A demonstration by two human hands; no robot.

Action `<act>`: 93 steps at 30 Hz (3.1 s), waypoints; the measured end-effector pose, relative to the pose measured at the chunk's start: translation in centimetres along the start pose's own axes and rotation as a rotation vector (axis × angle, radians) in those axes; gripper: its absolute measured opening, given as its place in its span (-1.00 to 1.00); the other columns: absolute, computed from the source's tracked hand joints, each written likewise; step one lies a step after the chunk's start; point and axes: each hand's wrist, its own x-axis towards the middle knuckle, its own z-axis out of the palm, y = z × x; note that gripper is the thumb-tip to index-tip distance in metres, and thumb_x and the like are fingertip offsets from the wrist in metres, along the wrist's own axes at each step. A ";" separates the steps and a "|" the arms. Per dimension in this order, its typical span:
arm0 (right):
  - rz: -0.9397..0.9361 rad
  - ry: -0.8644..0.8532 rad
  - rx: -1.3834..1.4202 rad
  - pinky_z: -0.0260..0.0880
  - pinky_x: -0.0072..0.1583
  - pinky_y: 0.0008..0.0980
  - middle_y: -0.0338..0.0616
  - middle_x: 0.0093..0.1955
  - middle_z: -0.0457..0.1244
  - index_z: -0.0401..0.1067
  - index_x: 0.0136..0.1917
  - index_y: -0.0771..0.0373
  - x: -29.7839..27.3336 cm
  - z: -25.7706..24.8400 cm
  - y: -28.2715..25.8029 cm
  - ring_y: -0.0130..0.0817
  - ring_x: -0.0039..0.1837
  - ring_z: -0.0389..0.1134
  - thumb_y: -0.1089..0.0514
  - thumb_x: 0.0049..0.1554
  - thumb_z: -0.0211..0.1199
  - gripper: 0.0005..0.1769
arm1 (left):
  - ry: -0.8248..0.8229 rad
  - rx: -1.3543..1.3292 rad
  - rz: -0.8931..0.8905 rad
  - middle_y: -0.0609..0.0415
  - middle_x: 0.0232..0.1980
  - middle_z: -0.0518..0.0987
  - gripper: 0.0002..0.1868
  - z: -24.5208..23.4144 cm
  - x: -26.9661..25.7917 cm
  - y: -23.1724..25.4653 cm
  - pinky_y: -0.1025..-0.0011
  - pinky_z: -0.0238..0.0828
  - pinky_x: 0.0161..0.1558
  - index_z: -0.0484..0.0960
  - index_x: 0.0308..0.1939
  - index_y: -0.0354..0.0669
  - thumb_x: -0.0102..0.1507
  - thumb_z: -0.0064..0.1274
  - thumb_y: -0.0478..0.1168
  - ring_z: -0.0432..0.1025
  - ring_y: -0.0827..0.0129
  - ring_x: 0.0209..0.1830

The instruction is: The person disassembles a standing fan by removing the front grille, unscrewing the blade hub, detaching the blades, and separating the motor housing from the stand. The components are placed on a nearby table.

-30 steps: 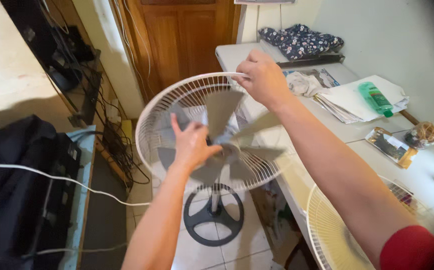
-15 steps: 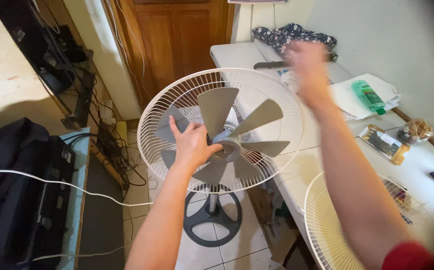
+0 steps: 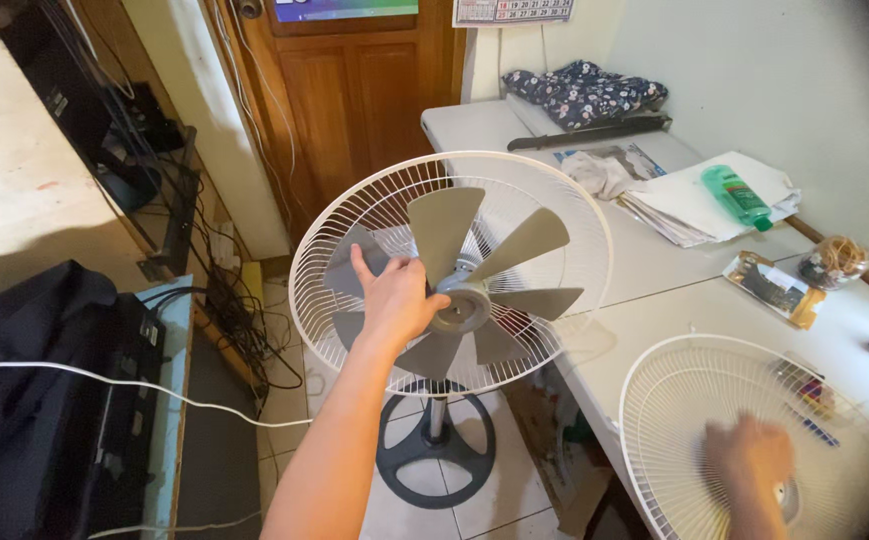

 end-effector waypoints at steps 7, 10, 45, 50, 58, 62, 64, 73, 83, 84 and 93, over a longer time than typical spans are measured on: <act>-0.093 -0.931 1.294 0.50 0.02 -0.32 -0.03 -0.03 0.44 0.56 0.07 0.37 -8.5 -8.2 -27.0 -0.35 -0.04 0.46 -0.05 0.20 0.24 -0.58 | 0.047 -0.011 0.002 -0.07 0.02 0.64 -0.38 0.5 0.0 -0.1 -0.35 -0.71 0.45 0.62 -0.01 -0.30 0.04 0.35 0.08 0.40 0.22 0.25; 0.113 -1.124 1.528 0.49 -0.02 -0.23 0.03 -0.06 0.37 0.46 0.04 0.42 -9.3 -7.3 -33.9 -0.17 -0.07 0.39 -0.03 0.27 0.14 -0.59 | -0.005 0.020 -0.036 -0.05 0.02 0.65 -0.39 0.8 0.1 -0.3 -0.33 -0.70 0.48 0.63 -0.02 -0.27 0.05 0.35 0.11 0.39 0.25 0.29; -0.615 -0.127 0.718 0.38 0.00 0.09 0.30 -0.24 0.34 0.49 -0.21 0.38 -9.2 -3.5 -37.7 0.27 -0.11 0.39 -0.03 0.24 0.12 -0.58 | 0.079 0.024 0.103 0.04 -0.28 0.67 -0.52 1.8 0.9 -0.3 -0.41 -0.67 0.46 0.64 -0.17 -0.28 0.05 0.35 0.03 0.48 0.21 0.06; -0.542 -0.052 0.816 0.36 0.02 0.16 0.36 -0.21 0.33 0.47 -0.21 0.37 -9.0 -3.3 -38.2 0.34 -0.08 0.38 0.04 0.27 0.07 -0.61 | 0.265 -0.084 0.083 0.03 -0.27 0.66 -0.50 3.3 -0.8 -0.6 -0.44 -0.62 0.42 0.64 -0.11 -0.26 0.06 0.35 0.02 0.48 0.15 0.02; -0.880 0.042 0.630 0.42 -0.02 0.06 0.25 -0.21 0.34 0.44 -0.28 0.37 -8.4 -5.6 -37.2 0.19 -0.12 0.40 0.09 0.14 0.16 -0.71 | 0.173 -0.003 0.119 0.02 -0.33 0.67 -0.53 2.0 0.4 -0.2 -0.45 -0.62 0.44 0.65 -0.18 -0.26 0.04 0.37 0.02 0.48 0.14 0.06; -0.950 0.039 0.479 0.43 -0.02 0.02 0.17 -0.21 0.36 0.47 -0.27 0.36 -8.1 -5.9 -37.6 0.12 -0.12 0.42 0.11 0.13 0.15 -0.72 | 0.142 0.010 0.119 0.00 -0.36 0.66 -0.53 1.3 0.9 0.1 -0.45 -0.65 0.42 0.66 -0.23 -0.28 0.01 0.38 0.02 0.47 0.14 0.07; -0.985 0.091 0.482 0.43 0.01 0.01 0.14 -0.20 0.37 0.47 -0.29 0.36 -8.1 -6.1 -37.4 0.11 -0.09 0.42 0.12 0.14 0.15 -0.72 | 0.128 -0.011 0.089 -0.01 -0.35 0.66 -0.53 1.3 0.8 0.1 -0.43 -0.65 0.44 0.66 -0.19 -0.28 0.04 0.37 0.02 0.48 0.17 0.04; -0.704 -0.102 0.393 0.41 0.03 -0.02 0.13 -0.14 0.33 0.53 -0.19 0.35 -5.4 -12.7 -32.7 0.08 -0.06 0.39 -0.27 0.03 0.40 -0.43 | 0.165 -0.099 0.185 0.01 -0.16 0.65 -0.48 1.1 0.6 -1.9 -0.38 -0.71 0.40 0.66 -0.08 -0.20 -0.01 0.38 0.02 0.46 0.21 0.09; -0.724 -0.116 0.640 0.45 0.03 -0.09 0.12 -0.10 0.39 0.51 0.02 0.35 -4.7 -12.2 -35.0 0.06 -0.05 0.45 -0.24 0.00 0.43 -0.39 | 0.420 -0.171 -0.087 -0.05 -0.32 0.62 -0.75 5.4 -5.3 1.5 0.07 0.46 -0.17 0.58 -0.31 -0.12 0.29 0.23 -0.06 0.55 0.00 -0.25; -0.709 -0.129 0.671 0.47 0.04 -0.12 0.11 -0.10 0.39 0.52 0.02 0.34 -4.9 -11.7 -34.8 0.04 -0.05 0.47 -0.24 0.01 0.42 -0.40 | 0.350 -0.221 -0.126 -0.10 -0.33 0.63 -0.72 7.1 -5.7 2.4 0.05 0.47 -0.29 0.56 -0.28 -0.17 0.22 0.24 -0.05 0.56 -0.07 -0.32; -0.962 0.098 0.694 0.37 -0.03 0.08 0.19 -0.17 0.34 0.50 -0.18 0.36 -5.1 -7.5 -34.9 0.22 -0.08 0.37 -0.14 0.10 0.36 -0.54 | 0.325 0.216 -0.131 -0.03 -0.29 0.61 -0.89 13.8 -2.6 1.2 0.16 0.55 -0.35 0.51 -0.23 -0.15 0.28 0.04 -0.20 0.61 0.10 -0.34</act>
